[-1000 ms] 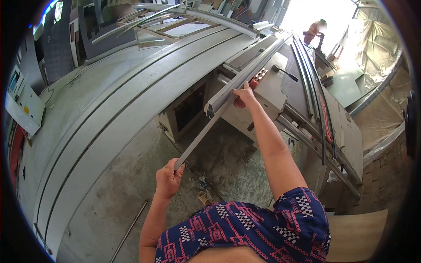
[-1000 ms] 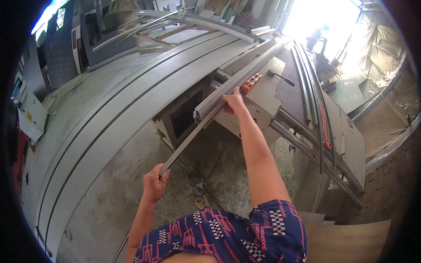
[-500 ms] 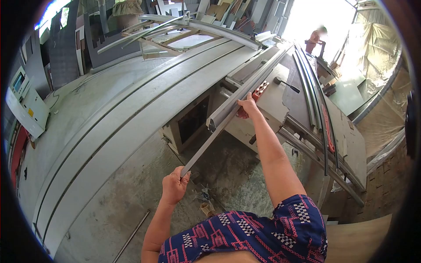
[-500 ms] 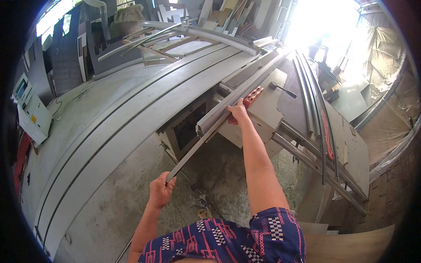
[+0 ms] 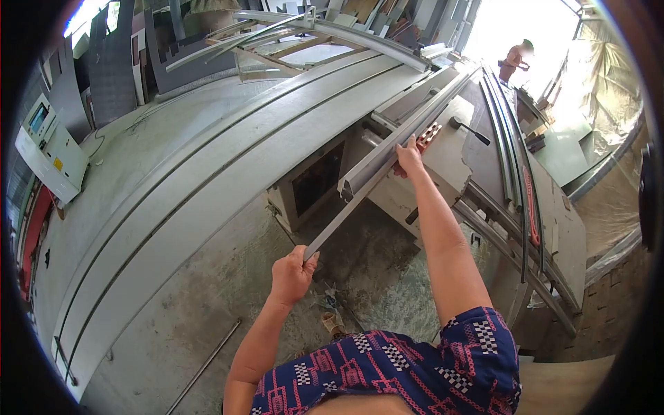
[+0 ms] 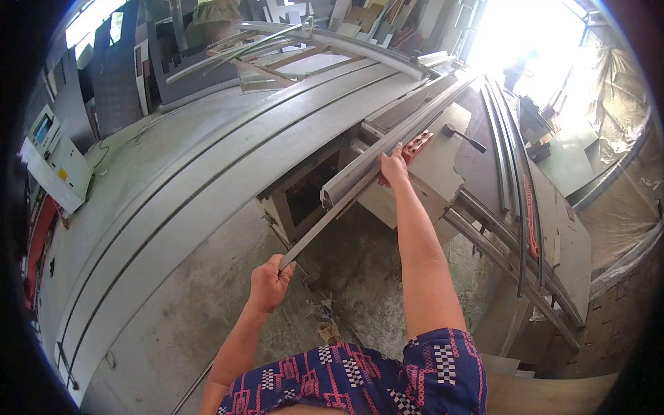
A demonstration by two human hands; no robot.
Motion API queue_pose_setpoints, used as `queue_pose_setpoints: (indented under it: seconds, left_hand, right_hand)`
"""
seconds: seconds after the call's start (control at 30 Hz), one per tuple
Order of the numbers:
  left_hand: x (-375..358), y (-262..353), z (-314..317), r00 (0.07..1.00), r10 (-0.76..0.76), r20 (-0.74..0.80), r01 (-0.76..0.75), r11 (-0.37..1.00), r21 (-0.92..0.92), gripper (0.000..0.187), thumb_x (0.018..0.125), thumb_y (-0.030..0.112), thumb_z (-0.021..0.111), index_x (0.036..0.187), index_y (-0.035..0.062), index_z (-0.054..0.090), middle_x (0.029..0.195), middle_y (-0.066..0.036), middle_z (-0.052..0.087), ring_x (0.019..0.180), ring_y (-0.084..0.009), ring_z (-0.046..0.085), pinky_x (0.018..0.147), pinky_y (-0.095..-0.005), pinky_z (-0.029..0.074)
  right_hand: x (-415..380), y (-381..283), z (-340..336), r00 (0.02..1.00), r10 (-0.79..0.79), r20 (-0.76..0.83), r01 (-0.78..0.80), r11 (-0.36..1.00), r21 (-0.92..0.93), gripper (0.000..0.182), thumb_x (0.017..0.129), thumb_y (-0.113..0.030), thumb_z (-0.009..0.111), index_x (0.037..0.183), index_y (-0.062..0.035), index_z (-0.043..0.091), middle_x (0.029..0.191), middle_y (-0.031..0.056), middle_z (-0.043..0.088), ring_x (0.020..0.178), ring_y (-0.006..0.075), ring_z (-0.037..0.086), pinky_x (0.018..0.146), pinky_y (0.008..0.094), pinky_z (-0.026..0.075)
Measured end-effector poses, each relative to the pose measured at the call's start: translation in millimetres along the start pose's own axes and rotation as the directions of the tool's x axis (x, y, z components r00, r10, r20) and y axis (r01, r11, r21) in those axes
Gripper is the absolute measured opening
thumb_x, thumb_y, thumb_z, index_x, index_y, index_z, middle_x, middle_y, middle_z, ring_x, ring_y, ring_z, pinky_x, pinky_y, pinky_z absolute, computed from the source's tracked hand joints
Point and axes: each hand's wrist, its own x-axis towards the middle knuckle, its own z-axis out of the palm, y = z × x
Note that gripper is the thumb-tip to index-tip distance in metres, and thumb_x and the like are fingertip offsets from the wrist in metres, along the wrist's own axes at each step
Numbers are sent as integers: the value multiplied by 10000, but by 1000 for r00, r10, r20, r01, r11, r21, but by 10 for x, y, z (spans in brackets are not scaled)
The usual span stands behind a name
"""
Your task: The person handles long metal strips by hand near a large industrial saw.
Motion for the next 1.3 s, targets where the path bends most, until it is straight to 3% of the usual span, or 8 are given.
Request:
queue_pose_setpoints:
  seconds: [0.07, 0.2, 0.3, 0.4, 0.57, 0.87, 1.07, 1.3]
  left_hand:
    - [29, 45, 43, 1000, 14, -9, -14, 1000, 1, 238, 895, 291, 549, 834, 64, 511, 673, -156, 605, 659, -376, 596, 559, -440, 450]
    - [134, 27, 214, 998, 70, 10, -70, 995, 67, 273, 896, 301, 541, 822, 44, 487, 674, -175, 596, 641, -383, 592, 545, -454, 450]
    - [205, 5, 363, 996, 80, 33, -83, 993, 79, 293, 894, 303, 543, 802, 34, 472, 669, -187, 591, 624, -384, 590, 531, -458, 448]
    - [273, 16, 403, 994, 113, 11, -113, 989, 95, 292, 890, 299, 550, 788, 37, 471, 650, -187, 581, 619, -385, 587, 527, -456, 442]
    - [519, 118, 391, 987, 161, -19, -159, 983, 94, 290, 890, 299, 554, 783, 44, 468, 632, -179, 567, 631, -391, 579, 531, -457, 433]
    - [829, 104, 487, 982, 185, 34, -188, 965, 186, 309, 891, 301, 540, 774, 23, 472, 652, -194, 597, 628, -382, 603, 541, -459, 469]
    - [1004, 182, 609, 982, 181, 48, -187, 966, 179, 315, 890, 307, 537, 776, 17, 490, 649, -200, 603, 636, -385, 607, 553, -461, 474]
    - [1213, 202, 810, 978, 207, 24, -208, 972, 106, 342, 891, 331, 541, 764, 20, 480, 616, -210, 568, 639, -407, 585, 550, -478, 441]
  right_hand:
    - [-51, 24, 44, 990, -84, -114, 70, 990, -119, 817, 858, -341, 552, 1459, -99, 53, 911, 238, 635, 640, 314, 652, 471, 408, 510]
    - [-300, 195, 192, 966, -222, -130, 196, 963, -183, 789, 859, -405, 502, 1453, -90, 91, 1161, 282, 548, 1111, 405, 514, 948, 451, 384]
    - [-436, 295, 249, 994, -106, 12, 106, 994, -22, 788, 855, -407, 512, 1447, -84, 103, 1157, 288, 548, 1091, 411, 528, 950, 452, 382]
    - [-489, 345, 320, 991, -131, 37, 128, 989, 68, 772, 862, -362, 530, 1443, -74, 110, 1095, 254, 578, 820, 353, 632, 694, 421, 501]
    - [-706, 36, 221, 995, -97, -7, 95, 955, 282, 745, 873, -317, 535, 1437, -63, 119, 966, 200, 604, 487, 222, 599, 369, 326, 460]
    - [-326, 237, 223, 984, -176, 34, 174, 983, 53, 738, 875, -363, 516, 1440, -51, 159, 759, 172, 616, 475, 256, 589, 437, 362, 487]
    - [-277, 77, 65, 994, -88, 63, 87, 996, 17, 742, 873, -392, 506, 1441, -50, 171, 911, 227, 626, 580, 291, 636, 524, 378, 509]
    - [197, 350, 116, 991, -130, -21, 129, 990, -49, 730, 890, -391, 474, 1457, -100, 119, 1014, 242, 606, 517, 287, 620, 444, 370, 490]
